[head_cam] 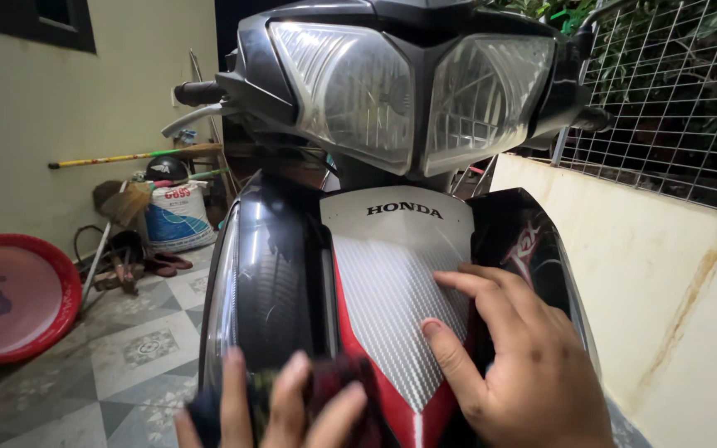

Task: The person wipes the front fairing of a Honda motorcycle with a patterned cloth. They briefly unfold the cloth to show its pattern before continuing to wipe the vehicle's surface.

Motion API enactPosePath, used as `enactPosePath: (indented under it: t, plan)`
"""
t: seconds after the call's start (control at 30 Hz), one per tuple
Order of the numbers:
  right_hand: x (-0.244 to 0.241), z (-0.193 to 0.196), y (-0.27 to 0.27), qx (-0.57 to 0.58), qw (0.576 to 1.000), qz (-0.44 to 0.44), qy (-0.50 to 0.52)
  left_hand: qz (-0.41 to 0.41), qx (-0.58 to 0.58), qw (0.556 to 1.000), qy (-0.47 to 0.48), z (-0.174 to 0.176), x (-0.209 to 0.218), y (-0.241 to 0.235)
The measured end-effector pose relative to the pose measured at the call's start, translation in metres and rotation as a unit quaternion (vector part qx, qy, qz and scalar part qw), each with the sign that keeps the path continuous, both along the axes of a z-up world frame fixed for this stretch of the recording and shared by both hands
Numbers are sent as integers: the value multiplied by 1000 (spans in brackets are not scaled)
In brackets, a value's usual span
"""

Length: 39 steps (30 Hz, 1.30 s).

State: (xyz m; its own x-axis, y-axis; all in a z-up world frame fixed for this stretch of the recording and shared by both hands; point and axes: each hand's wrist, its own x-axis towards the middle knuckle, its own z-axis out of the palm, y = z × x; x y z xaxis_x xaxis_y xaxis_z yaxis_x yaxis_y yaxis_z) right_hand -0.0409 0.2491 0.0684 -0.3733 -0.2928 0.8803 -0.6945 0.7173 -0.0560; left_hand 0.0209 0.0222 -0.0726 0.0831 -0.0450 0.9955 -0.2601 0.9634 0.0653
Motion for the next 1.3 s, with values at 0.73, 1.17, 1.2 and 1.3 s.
enactPosePath:
  t: [0.73, 1.17, 1.2, 1.3]
  plan:
    - [4, 0, -5, -17, 1000, -12, 7, -163, 198, 870, -422, 175, 5, -73]
    - [-199, -50, 71, 520, 653, -176, -522, -89, 31, 938, -333, 89, 18, -61]
    - [-236, -66, 80, 503, 666, -174, -522, -6, -25, 969, -246, 69, 22, -57]
    - [-298, -104, 108, 450, 701, -173, -526, 12, -70, 973, -218, 71, 23, -66]
